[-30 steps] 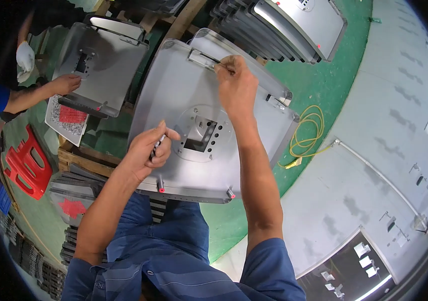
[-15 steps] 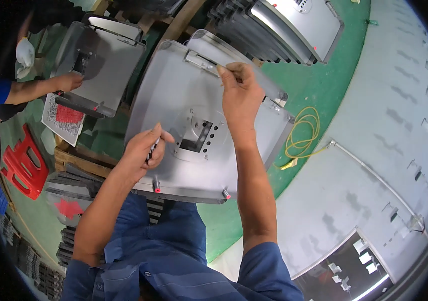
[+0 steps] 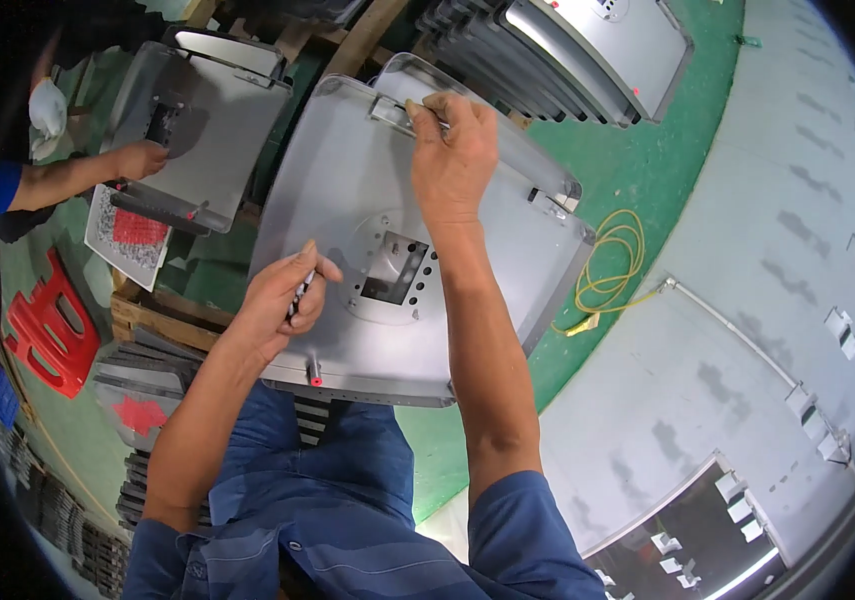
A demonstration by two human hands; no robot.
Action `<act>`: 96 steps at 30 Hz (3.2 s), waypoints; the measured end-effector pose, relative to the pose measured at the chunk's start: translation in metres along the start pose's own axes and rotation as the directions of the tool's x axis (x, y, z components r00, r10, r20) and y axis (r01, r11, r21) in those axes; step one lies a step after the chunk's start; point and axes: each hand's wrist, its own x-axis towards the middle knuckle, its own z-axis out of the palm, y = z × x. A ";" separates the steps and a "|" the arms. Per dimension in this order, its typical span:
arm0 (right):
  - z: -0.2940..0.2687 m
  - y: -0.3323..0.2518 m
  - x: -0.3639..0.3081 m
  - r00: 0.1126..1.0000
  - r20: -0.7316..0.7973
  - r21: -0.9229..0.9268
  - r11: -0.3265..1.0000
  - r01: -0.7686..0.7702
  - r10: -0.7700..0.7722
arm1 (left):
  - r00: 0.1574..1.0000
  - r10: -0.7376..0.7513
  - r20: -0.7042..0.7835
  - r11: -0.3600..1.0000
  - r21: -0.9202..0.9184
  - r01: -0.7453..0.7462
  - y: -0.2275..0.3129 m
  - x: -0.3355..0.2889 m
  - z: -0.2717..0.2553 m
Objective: Manually assemble hinges and latch components onto metal enclosure panels on a fabrication floor.
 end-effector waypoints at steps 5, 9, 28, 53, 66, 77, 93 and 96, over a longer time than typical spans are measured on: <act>-0.003 -0.003 -0.001 0.999 0.049 -0.055 0.999 -0.004 0.006 | 1.000 0.000 0.015 1.000 -0.006 0.000 0.000 0.002 -0.003; 0.001 0.004 -0.001 0.991 -0.010 -0.076 0.988 0.132 -0.133 | 1.000 -0.010 0.006 1.000 0.003 0.010 0.002 0.001 -0.002; 0.015 0.012 -0.009 0.918 -0.044 -0.267 0.890 0.369 -0.393 | 0.999 -0.044 -0.010 0.999 -0.008 0.044 0.000 0.007 0.008; -0.265 0.194 -0.202 0.621 0.258 -0.257 0.673 -0.694 0.740 | 0.766 0.629 -0.130 -0.280 0.882 0.380 0.024 -0.027 0.017; -0.236 0.154 -0.225 0.846 0.177 -0.326 0.841 -0.432 0.503 | 0.803 0.576 -0.152 -0.371 0.827 0.423 0.042 -0.005 0.001; -0.218 -0.045 -0.094 0.933 0.337 -0.490 0.870 0.056 0.130 | 0.848 0.488 -0.207 -0.004 0.971 0.239 0.040 -0.128 -0.142; 0.246 -0.099 0.060 0.626 0.756 -0.338 0.706 0.623 -0.191 | 0.537 0.420 -0.732 0.724 0.627 0.289 0.012 -0.108 -0.381; 0.311 -0.079 0.065 0.642 0.766 -0.404 0.757 0.513 -0.026 | 0.522 0.448 -0.726 0.732 0.633 0.253 0.010 -0.063 -0.427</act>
